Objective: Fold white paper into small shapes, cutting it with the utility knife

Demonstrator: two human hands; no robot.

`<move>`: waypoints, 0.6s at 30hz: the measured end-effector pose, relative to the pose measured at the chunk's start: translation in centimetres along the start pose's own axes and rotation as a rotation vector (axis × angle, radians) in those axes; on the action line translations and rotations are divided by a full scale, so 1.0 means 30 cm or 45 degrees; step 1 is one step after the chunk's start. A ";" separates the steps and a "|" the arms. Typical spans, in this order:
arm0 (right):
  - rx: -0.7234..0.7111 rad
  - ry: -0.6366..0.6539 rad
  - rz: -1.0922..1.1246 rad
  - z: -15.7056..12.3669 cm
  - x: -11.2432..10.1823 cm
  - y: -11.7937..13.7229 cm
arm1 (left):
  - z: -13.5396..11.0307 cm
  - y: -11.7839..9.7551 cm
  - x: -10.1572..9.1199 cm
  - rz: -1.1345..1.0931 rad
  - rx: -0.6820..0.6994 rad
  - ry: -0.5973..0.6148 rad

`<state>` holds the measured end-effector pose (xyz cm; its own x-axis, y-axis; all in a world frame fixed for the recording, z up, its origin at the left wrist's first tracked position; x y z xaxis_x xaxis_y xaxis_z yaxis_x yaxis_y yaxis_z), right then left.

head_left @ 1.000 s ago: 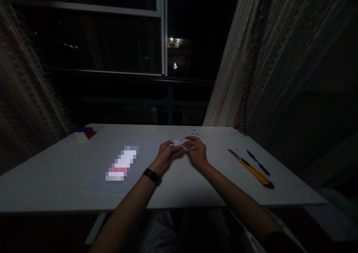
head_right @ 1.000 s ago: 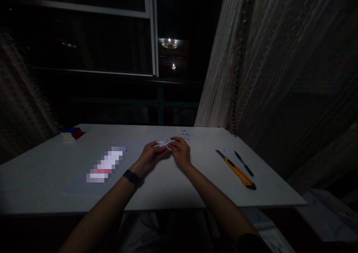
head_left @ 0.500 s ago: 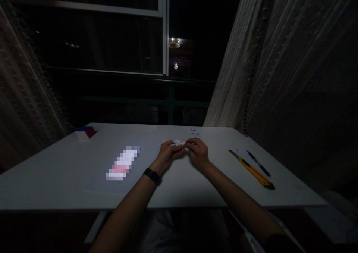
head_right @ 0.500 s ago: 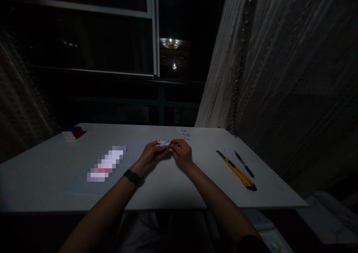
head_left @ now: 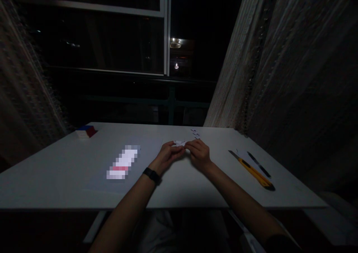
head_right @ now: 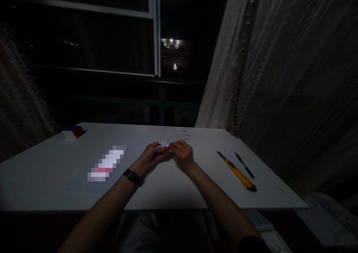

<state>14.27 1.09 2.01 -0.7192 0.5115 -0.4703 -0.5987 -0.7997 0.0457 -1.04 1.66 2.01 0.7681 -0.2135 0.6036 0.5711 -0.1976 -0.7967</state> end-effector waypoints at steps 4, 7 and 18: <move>-0.113 0.025 -0.067 -0.002 -0.007 -0.004 | 0.006 0.002 -0.002 -0.021 -0.030 0.024; -0.135 0.019 -0.067 -0.001 -0.008 -0.005 | 0.012 0.000 -0.002 -0.034 -0.041 0.053; -0.114 0.023 -0.039 -0.003 -0.002 0.003 | -0.001 0.000 0.012 0.104 -0.012 -0.019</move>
<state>14.29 0.96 1.97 -0.6938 0.5313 -0.4862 -0.5859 -0.8090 -0.0480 -0.76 1.56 2.22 0.8165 -0.2147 0.5360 0.5037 -0.1889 -0.8430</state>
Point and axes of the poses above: each hand's wrist, its own z-axis towards the middle knuckle, its own x-axis out of the palm, y = z × x, the point moved 2 cm from there along z, towards the middle knuckle
